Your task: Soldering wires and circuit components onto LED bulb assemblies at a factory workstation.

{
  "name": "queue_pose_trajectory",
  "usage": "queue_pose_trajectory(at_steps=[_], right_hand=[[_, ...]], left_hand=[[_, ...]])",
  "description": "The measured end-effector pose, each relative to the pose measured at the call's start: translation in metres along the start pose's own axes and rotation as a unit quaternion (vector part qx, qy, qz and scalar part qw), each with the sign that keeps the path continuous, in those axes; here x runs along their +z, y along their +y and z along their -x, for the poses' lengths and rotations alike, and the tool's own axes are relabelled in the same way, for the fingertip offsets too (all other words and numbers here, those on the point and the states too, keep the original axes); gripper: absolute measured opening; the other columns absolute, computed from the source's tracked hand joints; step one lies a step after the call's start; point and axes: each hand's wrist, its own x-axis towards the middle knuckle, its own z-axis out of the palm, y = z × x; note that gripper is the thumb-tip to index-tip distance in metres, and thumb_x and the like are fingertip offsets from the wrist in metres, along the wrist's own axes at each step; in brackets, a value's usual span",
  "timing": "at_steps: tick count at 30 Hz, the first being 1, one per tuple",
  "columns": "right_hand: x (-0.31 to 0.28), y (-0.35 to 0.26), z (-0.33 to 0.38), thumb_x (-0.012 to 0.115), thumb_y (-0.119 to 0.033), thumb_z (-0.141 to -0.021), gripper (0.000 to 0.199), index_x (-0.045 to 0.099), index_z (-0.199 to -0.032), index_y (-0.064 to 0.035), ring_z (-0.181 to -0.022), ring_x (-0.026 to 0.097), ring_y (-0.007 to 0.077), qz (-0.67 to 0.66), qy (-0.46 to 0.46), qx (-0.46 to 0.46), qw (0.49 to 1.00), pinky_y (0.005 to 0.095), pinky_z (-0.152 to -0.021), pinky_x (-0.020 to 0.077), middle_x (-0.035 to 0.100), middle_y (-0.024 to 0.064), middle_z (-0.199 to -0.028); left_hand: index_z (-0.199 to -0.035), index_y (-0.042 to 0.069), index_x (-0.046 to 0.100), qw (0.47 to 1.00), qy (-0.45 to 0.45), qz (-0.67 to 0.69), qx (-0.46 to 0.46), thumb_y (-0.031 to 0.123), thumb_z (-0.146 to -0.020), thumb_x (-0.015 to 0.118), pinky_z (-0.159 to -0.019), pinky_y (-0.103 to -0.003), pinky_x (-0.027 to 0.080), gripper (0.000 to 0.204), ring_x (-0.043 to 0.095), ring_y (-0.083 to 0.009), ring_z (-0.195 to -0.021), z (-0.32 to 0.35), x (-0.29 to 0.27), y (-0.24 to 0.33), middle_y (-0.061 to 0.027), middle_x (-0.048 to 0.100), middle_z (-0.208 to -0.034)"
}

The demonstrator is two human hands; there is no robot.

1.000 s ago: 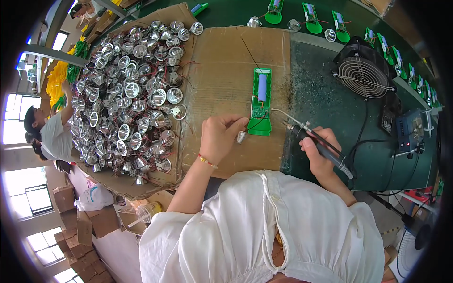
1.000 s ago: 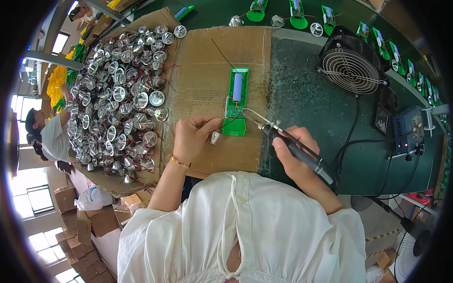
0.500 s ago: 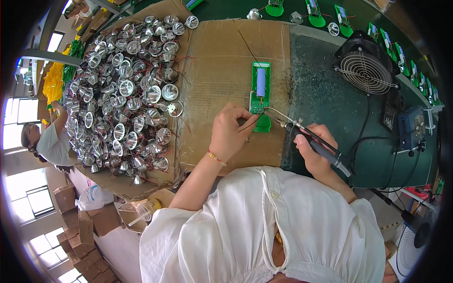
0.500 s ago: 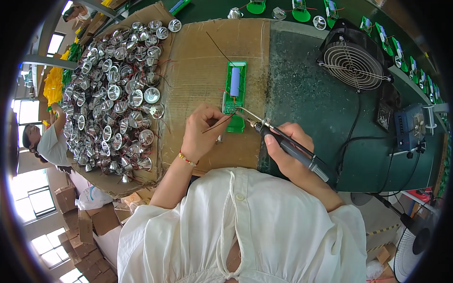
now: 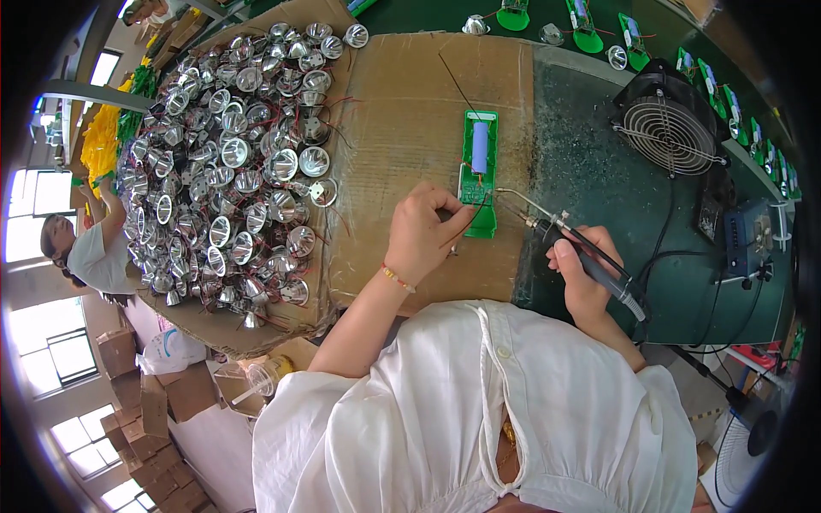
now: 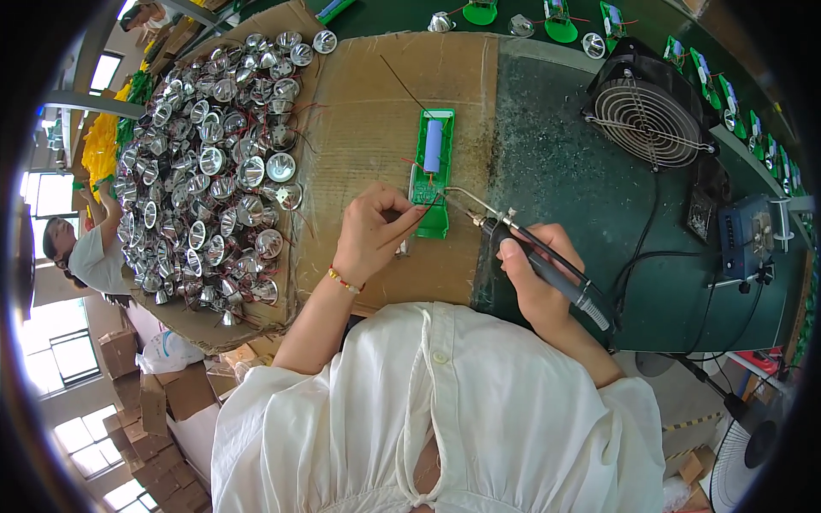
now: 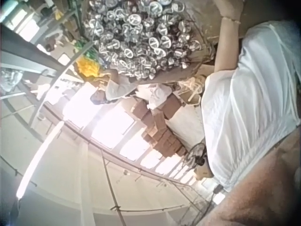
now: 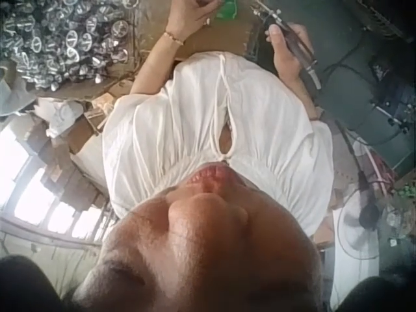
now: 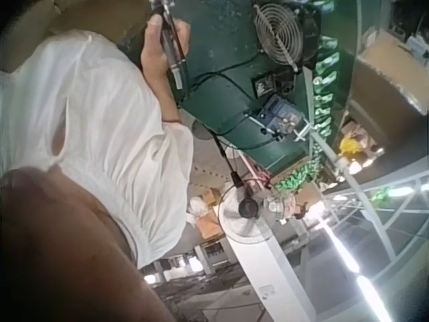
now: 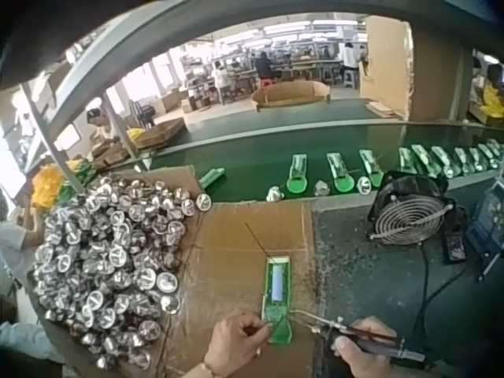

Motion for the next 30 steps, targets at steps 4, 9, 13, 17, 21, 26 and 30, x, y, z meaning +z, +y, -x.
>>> queue_pose_trajectory(at_steps=[4,9,13,17,21,26,30], right_hand=[[0.001,0.000,0.001,0.063,-0.008,-0.081,0.015,0.052,-0.086,0.0013,-0.060,0.057,0.0096,-0.004,-0.005,0.021,1.000,0.0225,-0.055,0.0462,0.061,0.0087,-0.071],[-0.001,-0.003,0.000,0.064,-0.008,-0.081,0.016,0.053,-0.086,0.0014,-0.061,0.057,0.0098,0.001,-0.006,0.016,1.000,0.0227,-0.056,0.0469,0.061,0.0084,-0.071],[-0.005,-0.002,0.000,0.064,-0.008,-0.080,0.015,0.053,-0.086,0.0012,-0.062,0.057,0.0092,0.000,-0.007,0.014,1.000,0.0222,-0.056,0.0462,0.062,0.0079,-0.072],[-0.003,0.000,-0.001,0.063,-0.007,-0.080,0.014,0.053,-0.086,0.0014,-0.061,0.057,0.0097,0.020,-0.032,0.004,0.999,0.0221,-0.055,0.0467,0.059,0.0079,-0.073],[0.001,0.008,-0.004,0.062,-0.007,-0.081,0.013,0.053,-0.086,0.0019,-0.061,0.058,0.0111,0.057,-0.060,-0.023,0.996,0.0228,-0.053,0.0483,0.058,0.0092,-0.076],[0.008,0.006,-0.006,0.062,-0.008,-0.081,0.015,0.053,-0.085,0.0020,-0.063,0.058,0.0114,0.035,-0.057,0.002,0.998,0.0227,-0.054,0.0479,0.058,0.0092,-0.076],[0.015,0.008,-0.008,0.063,-0.009,-0.081,0.014,0.053,-0.083,0.0006,-0.061,0.056,0.0085,0.009,-0.047,0.020,0.999,0.0214,-0.054,0.0452,0.059,0.0066,-0.070]], left_hand=[[-0.069,0.002,0.064,1.000,0.001,0.005,-0.025,0.016,-0.072,0.071,-0.051,-0.031,0.040,0.015,0.051,-0.0212,-0.053,0.000,0.000,0.002,-0.0101,0.055,-0.071],[-0.069,0.002,0.065,0.999,0.002,-0.002,-0.053,0.016,-0.071,0.072,-0.051,-0.031,0.042,0.016,0.053,-0.0193,-0.053,0.005,-0.012,0.011,-0.0091,0.056,-0.069],[-0.070,0.001,0.065,0.997,-0.002,0.042,-0.068,0.014,-0.072,0.071,-0.054,-0.027,0.044,0.014,0.056,-0.0147,-0.057,0.015,-0.031,0.003,-0.0073,0.058,-0.068],[-0.071,0.000,0.063,0.990,-0.001,0.095,-0.103,0.013,-0.074,0.070,-0.053,-0.026,0.043,0.015,0.055,-0.0139,-0.057,0.015,-0.024,0.000,-0.0070,0.057,-0.067],[-0.070,-0.001,0.061,0.986,-0.007,0.107,-0.126,0.015,-0.075,0.068,-0.052,-0.027,0.042,0.019,0.055,-0.0146,-0.056,0.010,-0.009,-0.005,-0.0080,0.057,-0.065],[-0.074,-0.001,0.057,0.997,-0.012,0.039,-0.058,0.012,-0.083,0.064,-0.042,-0.020,0.035,0.018,0.046,-0.0036,-0.048,0.008,-0.007,-0.008,0.0008,0.054,-0.057],[-0.072,-0.001,0.057,0.994,-0.015,0.077,-0.080,0.013,-0.082,0.065,-0.041,-0.020,0.035,0.019,0.047,-0.0037,-0.048,0.006,-0.004,-0.010,0.0000,0.055,-0.057]])
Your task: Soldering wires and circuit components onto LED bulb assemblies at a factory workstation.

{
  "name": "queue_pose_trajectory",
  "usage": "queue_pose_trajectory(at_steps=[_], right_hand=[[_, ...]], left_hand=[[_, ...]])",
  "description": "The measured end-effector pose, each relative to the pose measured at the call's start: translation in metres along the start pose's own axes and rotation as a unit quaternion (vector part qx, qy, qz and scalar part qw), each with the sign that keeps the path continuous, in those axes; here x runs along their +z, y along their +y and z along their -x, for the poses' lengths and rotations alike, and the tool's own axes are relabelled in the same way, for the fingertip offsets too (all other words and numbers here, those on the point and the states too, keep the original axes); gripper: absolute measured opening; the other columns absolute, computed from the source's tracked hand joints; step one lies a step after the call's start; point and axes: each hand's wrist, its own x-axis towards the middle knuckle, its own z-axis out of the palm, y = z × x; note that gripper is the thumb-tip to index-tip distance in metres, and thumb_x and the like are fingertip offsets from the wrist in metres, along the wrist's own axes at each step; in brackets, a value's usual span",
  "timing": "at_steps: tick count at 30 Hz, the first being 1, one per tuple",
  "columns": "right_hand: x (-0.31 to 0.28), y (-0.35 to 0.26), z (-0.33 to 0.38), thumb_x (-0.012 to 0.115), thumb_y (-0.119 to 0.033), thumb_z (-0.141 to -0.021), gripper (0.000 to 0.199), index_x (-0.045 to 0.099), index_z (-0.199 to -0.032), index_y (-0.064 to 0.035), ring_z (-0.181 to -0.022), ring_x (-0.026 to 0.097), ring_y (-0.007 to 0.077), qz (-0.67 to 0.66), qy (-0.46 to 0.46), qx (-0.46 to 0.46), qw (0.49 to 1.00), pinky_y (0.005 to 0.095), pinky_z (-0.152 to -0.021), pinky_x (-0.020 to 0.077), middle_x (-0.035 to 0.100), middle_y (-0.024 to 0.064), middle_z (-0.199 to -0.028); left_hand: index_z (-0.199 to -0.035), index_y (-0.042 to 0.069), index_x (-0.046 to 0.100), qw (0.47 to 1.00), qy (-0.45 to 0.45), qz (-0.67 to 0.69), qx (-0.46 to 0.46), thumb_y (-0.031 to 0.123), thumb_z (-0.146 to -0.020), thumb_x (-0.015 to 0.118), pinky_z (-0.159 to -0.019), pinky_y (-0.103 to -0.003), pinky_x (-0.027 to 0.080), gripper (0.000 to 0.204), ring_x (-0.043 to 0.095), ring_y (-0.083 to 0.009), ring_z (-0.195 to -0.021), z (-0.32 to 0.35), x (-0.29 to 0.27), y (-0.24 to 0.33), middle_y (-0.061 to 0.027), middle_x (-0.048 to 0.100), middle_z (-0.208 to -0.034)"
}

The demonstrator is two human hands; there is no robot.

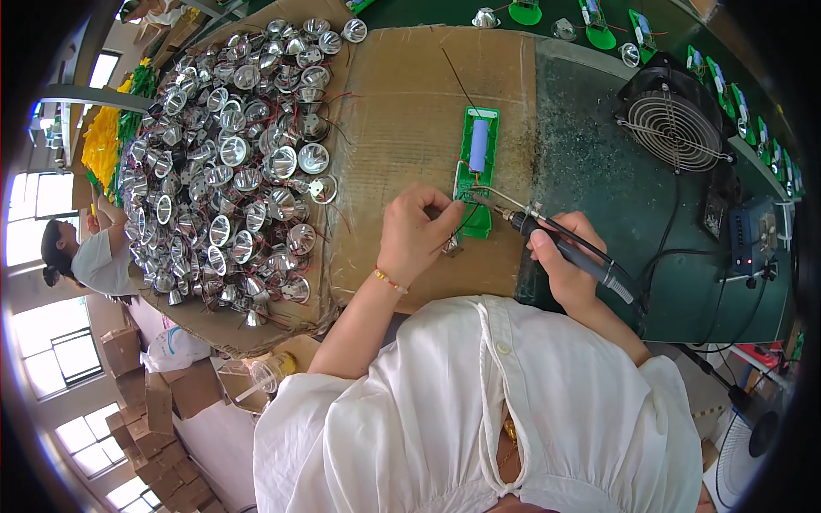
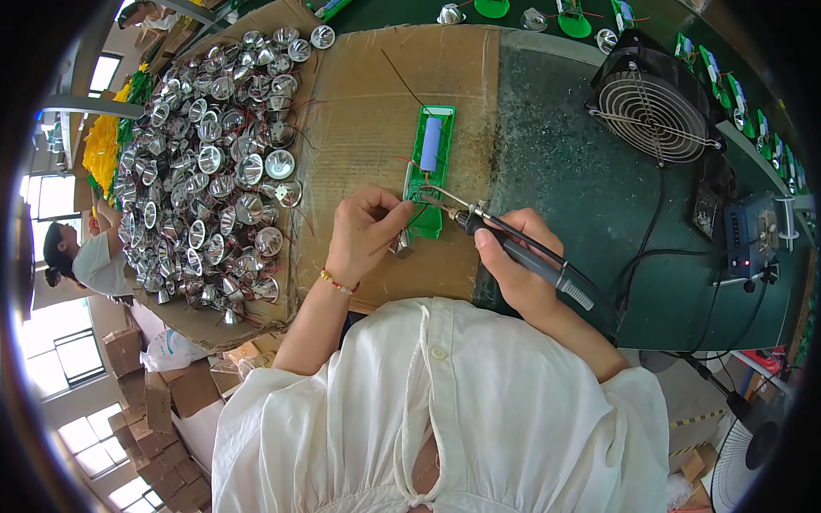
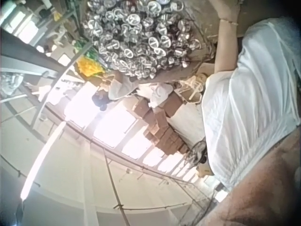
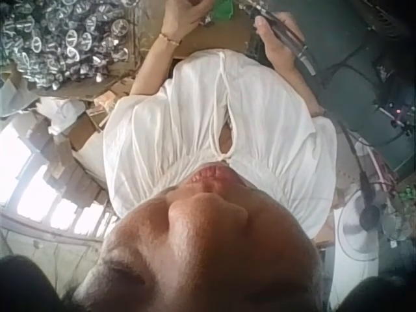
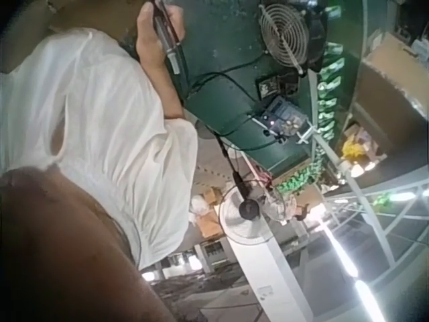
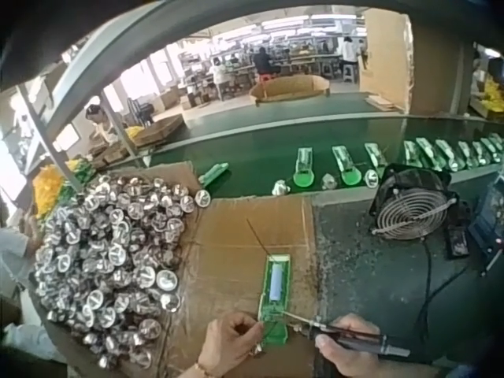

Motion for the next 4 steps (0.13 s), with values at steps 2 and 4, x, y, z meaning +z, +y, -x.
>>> queue_pose_trajectory(at_steps=[2,4], right_hand=[[0.0026,0.0012,-0.0016,0.065,-0.008,-0.080,0.014,0.054,-0.082,-0.0006,-0.059,0.053,0.0053,-0.029,0.010,0.013,0.999,0.0201,-0.053,0.0425,0.060,0.0039,-0.066],[-0.0006,0.0040,-0.0024,0.065,-0.009,-0.080,0.014,0.053,-0.083,-0.0011,-0.059,0.053,0.0055,-0.013,-0.001,0.008,1.000,0.0210,-0.054,0.0437,0.061,0.0050,-0.067]], left_hand=[[-0.072,-0.001,0.057,1.000,-0.001,0.000,0.008,0.013,-0.081,0.065,-0.042,-0.020,0.036,0.019,0.048,-0.0037,-0.048,-0.0001,-0.0002,-0.0022,-0.0002,0.055,-0.057],[-0.074,0.000,0.057,1.000,0.008,-0.015,-0.004,0.014,-0.081,0.065,-0.042,-0.019,0.036,0.018,0.048,-0.0039,-0.048,0.0001,0.0001,0.0016,-0.0007,0.055,-0.057]])
